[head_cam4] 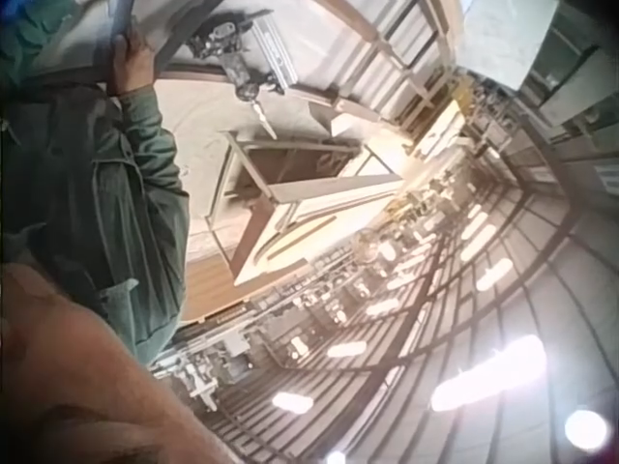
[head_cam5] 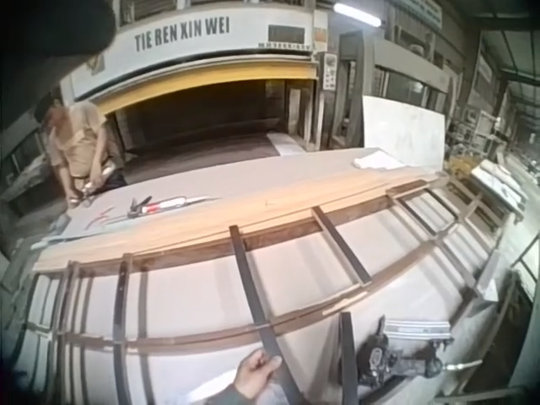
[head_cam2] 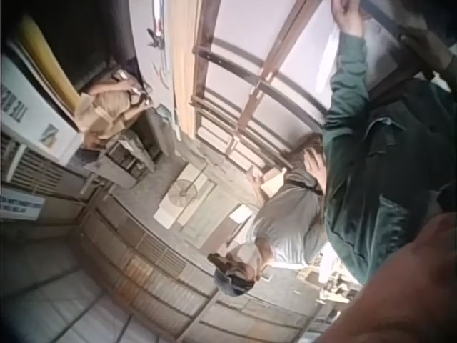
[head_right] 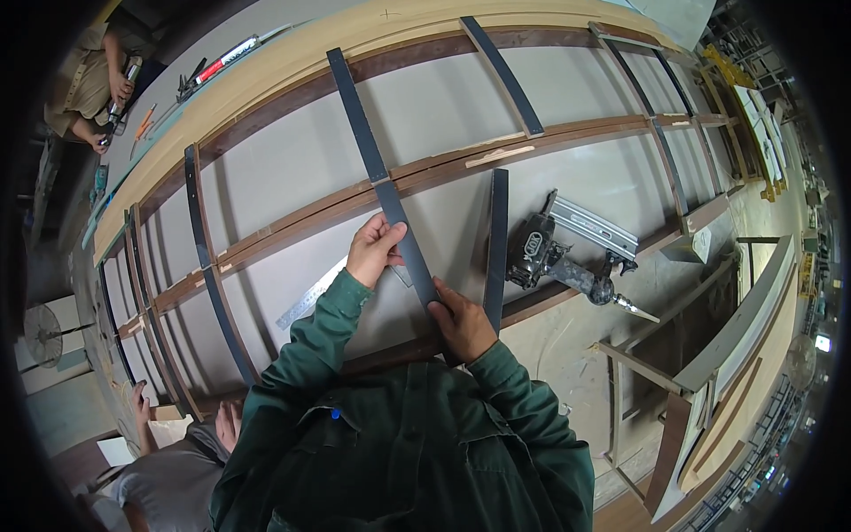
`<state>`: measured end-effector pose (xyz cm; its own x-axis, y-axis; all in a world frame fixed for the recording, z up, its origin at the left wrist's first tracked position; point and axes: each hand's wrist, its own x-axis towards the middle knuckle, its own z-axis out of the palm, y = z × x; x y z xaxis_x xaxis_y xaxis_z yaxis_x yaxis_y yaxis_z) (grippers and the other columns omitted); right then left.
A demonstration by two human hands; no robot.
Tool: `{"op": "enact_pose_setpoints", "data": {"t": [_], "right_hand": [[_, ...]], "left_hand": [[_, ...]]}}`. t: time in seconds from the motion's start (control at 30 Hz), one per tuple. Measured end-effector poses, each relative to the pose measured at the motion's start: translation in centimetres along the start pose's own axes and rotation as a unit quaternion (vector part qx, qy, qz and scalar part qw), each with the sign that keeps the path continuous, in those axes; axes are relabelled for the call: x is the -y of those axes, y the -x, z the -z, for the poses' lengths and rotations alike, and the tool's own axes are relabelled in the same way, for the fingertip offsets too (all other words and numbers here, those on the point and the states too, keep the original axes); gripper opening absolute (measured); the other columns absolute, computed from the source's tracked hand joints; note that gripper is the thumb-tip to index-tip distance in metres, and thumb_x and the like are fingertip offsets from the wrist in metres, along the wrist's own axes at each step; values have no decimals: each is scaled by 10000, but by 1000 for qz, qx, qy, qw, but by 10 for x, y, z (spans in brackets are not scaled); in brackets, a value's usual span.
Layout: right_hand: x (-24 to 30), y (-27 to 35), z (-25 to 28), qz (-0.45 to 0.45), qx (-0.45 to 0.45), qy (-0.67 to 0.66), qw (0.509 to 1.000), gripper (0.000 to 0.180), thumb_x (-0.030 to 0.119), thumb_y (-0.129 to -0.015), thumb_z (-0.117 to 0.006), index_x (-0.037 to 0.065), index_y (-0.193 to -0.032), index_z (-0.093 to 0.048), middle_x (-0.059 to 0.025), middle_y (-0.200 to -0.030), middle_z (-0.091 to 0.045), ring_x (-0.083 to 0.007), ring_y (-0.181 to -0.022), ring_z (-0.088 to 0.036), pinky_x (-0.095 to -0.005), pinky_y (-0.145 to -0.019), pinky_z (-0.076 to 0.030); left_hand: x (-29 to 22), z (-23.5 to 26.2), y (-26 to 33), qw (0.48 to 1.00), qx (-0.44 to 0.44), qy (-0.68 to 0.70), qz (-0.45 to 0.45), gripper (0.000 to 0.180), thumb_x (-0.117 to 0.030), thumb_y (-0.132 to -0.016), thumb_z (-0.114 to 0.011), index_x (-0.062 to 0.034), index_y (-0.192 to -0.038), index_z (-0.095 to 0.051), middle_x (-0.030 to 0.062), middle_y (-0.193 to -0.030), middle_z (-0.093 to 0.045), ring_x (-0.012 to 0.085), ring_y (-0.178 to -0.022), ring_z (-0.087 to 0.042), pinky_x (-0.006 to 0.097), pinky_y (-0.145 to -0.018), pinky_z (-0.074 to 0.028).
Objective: Assembling a wooden frame by measuring and nailing slats using a square and a pneumatic nail gun.
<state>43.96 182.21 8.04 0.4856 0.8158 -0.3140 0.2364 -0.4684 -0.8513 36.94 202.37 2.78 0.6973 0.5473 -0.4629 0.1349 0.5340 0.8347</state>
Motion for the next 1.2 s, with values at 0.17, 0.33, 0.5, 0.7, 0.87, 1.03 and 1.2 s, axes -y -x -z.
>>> {"op": "enact_pose_setpoints", "data": {"t": [0.17,0.33,0.5,0.7,0.87,1.03,1.2], "right_hand": [[0,0,0,3,3,-28,1000,425,175,-920,-599,-4,-1300,-531,-248,-1181,-611,-361,-1103,-606,-358,-921,-483],[-3,-2,1,10,-7,-34,999,435,173,-919,-605,-8,-1306,-526,-242,-1170,-621,-341,-1096,-619,-347,-913,-487],[-1,-3,2,-21,14,-36,999,464,192,-944,-591,-29,-1340,-490,-252,-1213,-610,-272,-1126,-619,-316,-934,-467],[7,0,2,22,-31,32,999,435,157,-892,-641,-4,-1284,-539,-217,-1030,-634,-341,-923,-630,-373,-817,-495],[-17,16,82,113,-211,254,937,436,33,-843,-593,37,-1277,-546,-209,-1159,-582,-385,-1082,-531,-460,-958,-412],[-97,26,172,-51,-177,545,818,655,386,-766,-690,95,-1330,-524,-165,-1277,-518,-413,-1212,-442,-518,-1046,-328],[-92,7,191,-61,-69,594,799,684,501,-718,-704,161,-1295,-566,-83,-1141,-610,-334,-1171,-489,-597,-1093,-220]], "left_hand": [[-3,-1,2,1000,4,9,5,140,-192,-932,-622,-76,-915,-545,-41,-721,-471,56,-558,-508,232,-508,-506],[-11,-9,4,1000,-10,4,8,143,-196,-932,-622,-81,-912,-539,-46,-728,-471,55,-562,-507,225,-515,-497],[-5,-4,-2,1000,-8,-23,2,161,-212,-927,-633,-82,-906,-540,-49,-728,-470,54,-559,-501,222,-502,-494],[5,8,-1,999,-25,-40,-22,289,-279,-910,-661,-55,-1041,-533,-13,-775,-512,68,-572,-518,232,-488,-505],[2,12,28,988,-42,-115,-94,657,-360,-902,-660,19,-1353,-369,61,-925,-539,133,-713,-538,279,-615,-508],[-48,72,72,922,-140,-287,-220,505,-212,-894,-668,-30,-1319,-466,36,-951,-547,121,-820,-539,283,-742,-482],[-87,148,88,879,-271,-309,-242,313,-164,-918,-630,-7,-1182,-572,47,-911,-636,140,-845,-618,275,-749,-499]]}}
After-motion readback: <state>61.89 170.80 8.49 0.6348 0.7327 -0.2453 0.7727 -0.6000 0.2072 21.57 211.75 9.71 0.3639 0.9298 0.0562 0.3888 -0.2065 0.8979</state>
